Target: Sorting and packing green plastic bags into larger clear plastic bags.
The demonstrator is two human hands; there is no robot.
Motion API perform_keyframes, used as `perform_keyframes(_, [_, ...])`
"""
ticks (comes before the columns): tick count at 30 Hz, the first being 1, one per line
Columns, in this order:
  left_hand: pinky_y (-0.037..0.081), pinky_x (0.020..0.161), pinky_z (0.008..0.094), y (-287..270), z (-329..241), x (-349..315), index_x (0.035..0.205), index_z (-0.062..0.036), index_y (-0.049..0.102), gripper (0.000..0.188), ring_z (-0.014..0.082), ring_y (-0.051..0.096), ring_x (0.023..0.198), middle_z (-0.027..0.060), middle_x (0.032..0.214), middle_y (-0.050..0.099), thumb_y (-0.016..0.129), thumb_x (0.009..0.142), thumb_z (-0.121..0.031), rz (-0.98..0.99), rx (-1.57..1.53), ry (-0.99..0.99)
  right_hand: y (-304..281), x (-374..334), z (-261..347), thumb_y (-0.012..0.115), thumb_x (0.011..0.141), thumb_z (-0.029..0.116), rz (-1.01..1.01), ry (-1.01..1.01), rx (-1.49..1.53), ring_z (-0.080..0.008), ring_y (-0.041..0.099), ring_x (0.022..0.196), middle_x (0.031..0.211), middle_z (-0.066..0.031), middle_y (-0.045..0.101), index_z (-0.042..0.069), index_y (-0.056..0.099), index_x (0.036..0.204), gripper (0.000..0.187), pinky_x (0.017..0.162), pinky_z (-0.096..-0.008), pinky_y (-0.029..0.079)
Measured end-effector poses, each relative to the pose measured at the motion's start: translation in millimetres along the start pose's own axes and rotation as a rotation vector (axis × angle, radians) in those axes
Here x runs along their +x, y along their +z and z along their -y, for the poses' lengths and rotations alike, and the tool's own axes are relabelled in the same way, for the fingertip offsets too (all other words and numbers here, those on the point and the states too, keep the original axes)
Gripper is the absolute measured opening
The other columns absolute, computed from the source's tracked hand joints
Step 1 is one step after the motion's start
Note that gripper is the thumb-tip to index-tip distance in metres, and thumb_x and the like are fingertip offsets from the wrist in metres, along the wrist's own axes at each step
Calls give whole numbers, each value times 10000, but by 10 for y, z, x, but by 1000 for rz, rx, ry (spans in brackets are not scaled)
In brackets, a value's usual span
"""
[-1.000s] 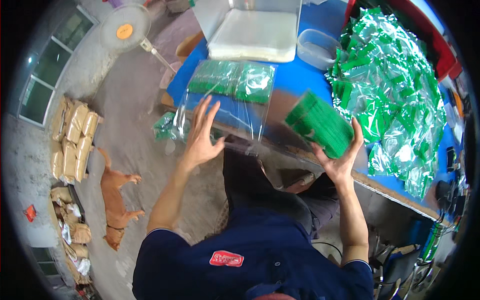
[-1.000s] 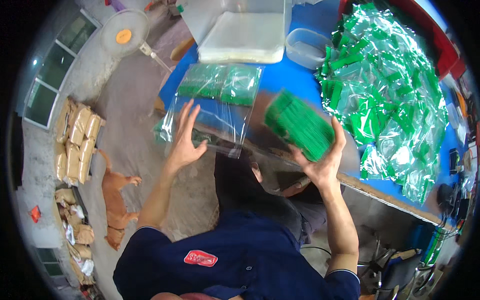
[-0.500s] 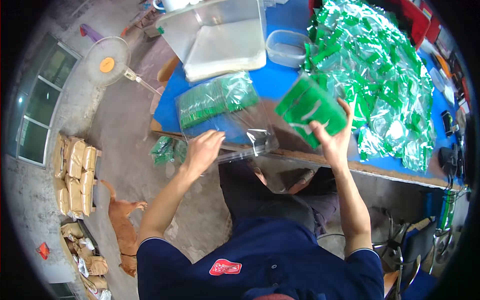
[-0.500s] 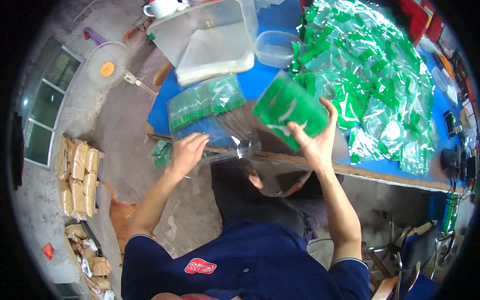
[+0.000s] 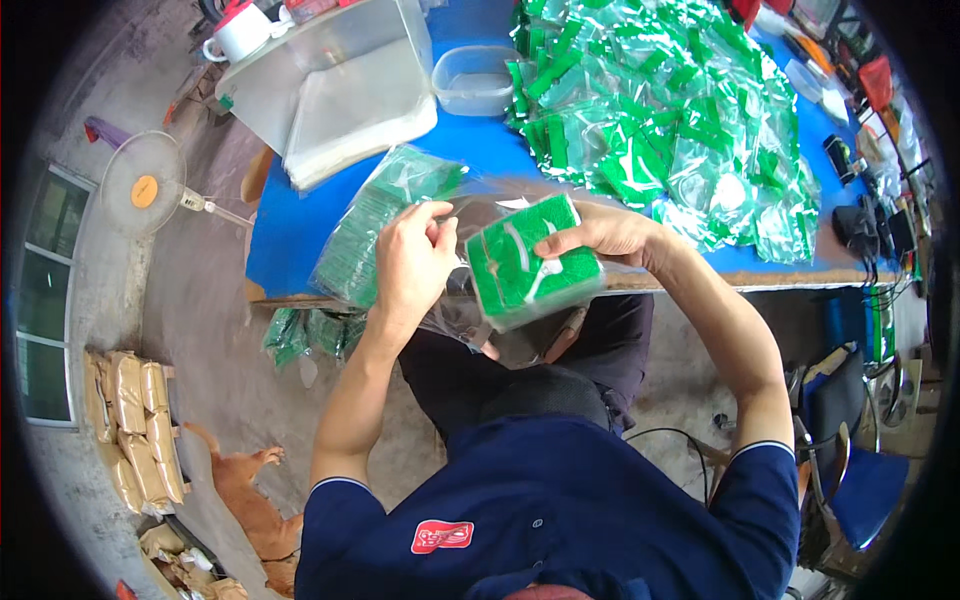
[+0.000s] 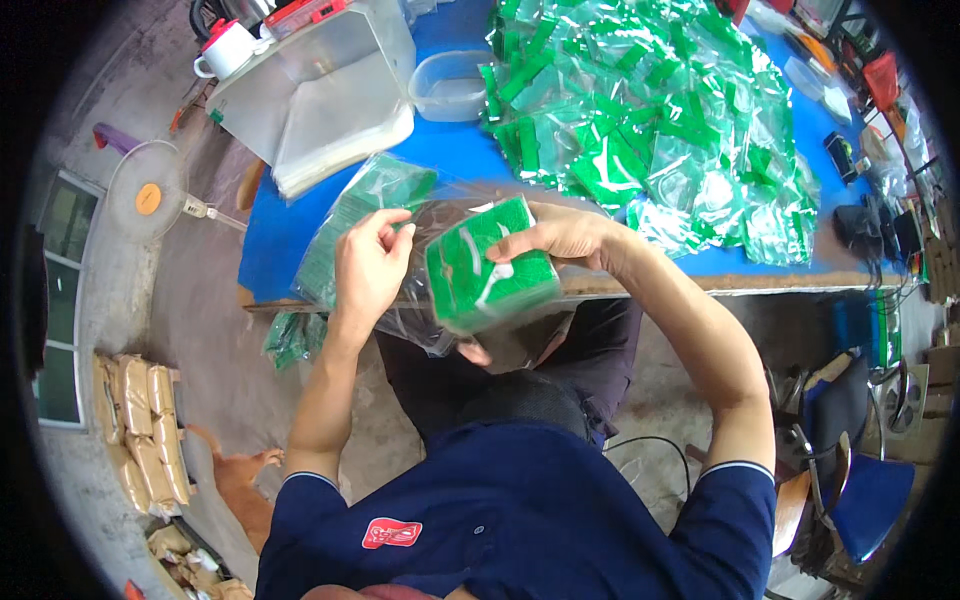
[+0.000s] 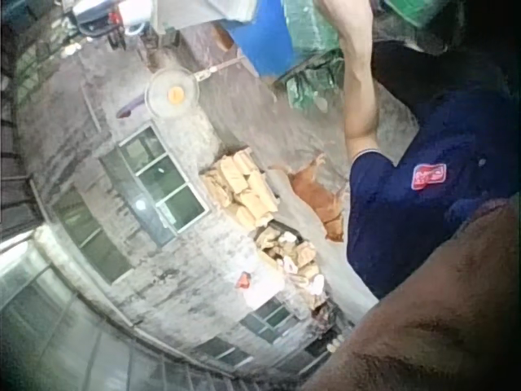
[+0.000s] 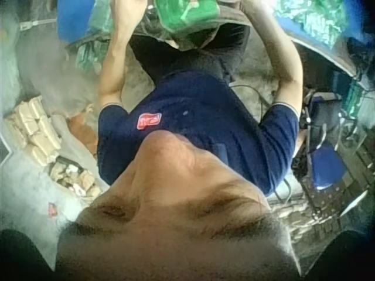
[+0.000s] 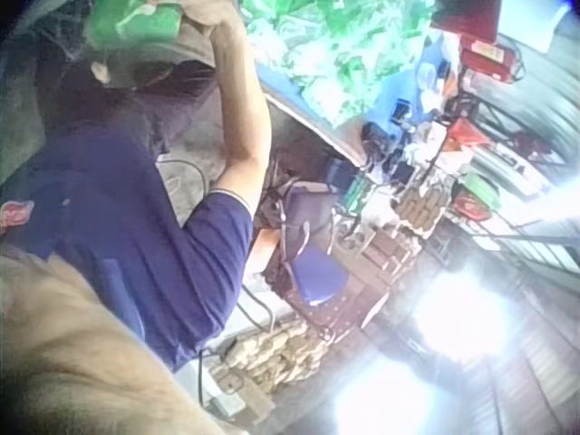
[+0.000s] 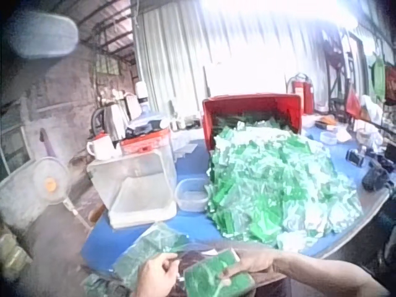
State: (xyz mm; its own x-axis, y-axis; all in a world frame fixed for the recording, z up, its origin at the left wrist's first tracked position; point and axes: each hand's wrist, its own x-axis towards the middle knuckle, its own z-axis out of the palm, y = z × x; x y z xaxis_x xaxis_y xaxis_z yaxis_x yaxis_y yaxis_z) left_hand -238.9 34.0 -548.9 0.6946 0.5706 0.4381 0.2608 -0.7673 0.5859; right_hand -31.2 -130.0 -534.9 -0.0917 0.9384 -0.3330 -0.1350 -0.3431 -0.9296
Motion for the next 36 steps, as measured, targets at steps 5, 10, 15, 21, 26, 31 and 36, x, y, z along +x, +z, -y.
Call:
perform_keyframes(5, [472, 561, 363, 7, -91, -81, 941, -23, 714, 110, 248, 611, 609, 114, 733, 617, 728, 836, -51, -60, 49, 118, 243, 353, -181, 753, 896, 244, -304, 19, 303, -182, 650, 1045, 1165, -53, 668, 78, 589, 1298, 465, 914, -386, 545])
perform_keyframes(10, [523, 631, 407, 160, -263, 5, 933, -30, 698, 82, 321, 659, 704, 135, 821, 641, 700, 859, -64, -102, 51, 171, 495, 832, -521, 709, 925, 170, -458, -226, 529, -176, 675, 969, 1073, -73, 680, 47, 610, 1206, 323, 808, -393, 582])
perform_keyframes(15, [542, 717, 383, 215, -416, 151, 1029, -50, 714, 180, 279, 675, 763, 121, 913, 691, 726, 876, -144, -39, -98, 100, 131, 1794, -875, 648, 969, 298, 55, -340, 591, -219, 661, 1030, 1188, -99, 640, 60, 584, 1244, 369, 879, -412, 559])
perform_keyframes(21, [372, 1136, 388, -566, 1552, 159, 1519, 30, 333, 728, 290, 521, 1322, 225, 1416, 534, 612, 991, -387, -231, -690, -617, 531, 1601, -203, 799, 779, 571, -497, 13, 21, -316, 621, 1170, 1402, -204, 520, -27, 392, 1447, 985, 869, -486, 572])
perform_keyframes(26, [167, 1240, 415, -532, 1925, 17, 1592, 5, 83, 839, 336, 256, 1505, 246, 1620, 251, 459, 1038, -501, 87, -1109, -627, 472, 1955, -261, 714, 747, 727, -665, 125, -112, -346, 633, 1157, 1311, -287, 568, -143, 303, 1436, 1184, 863, -449, 571])
perform_keyframes(31, [121, 1247, 398, -430, 1698, 10, 1614, -57, 30, 782, 287, 193, 1530, 187, 1653, 208, 482, 1047, -349, 258, -1276, -495, 552, 1712, -657, 575, 908, 659, -709, -270, -308, -417, 651, 1137, 1247, -373, 598, -160, 242, 1439, 1032, 959, -462, 525])
perform_keyframes(36, [210, 1226, 391, -540, 1644, -73, 1623, -104, 17, 784, 265, 220, 1524, 152, 1666, 190, 512, 1031, -239, 245, -1275, -481, 864, 1768, -600, 616, 954, 466, -819, -97, -260, -513, 625, 1110, 1121, -403, 627, -143, 191, 1458, 897, 967, -488, 505])
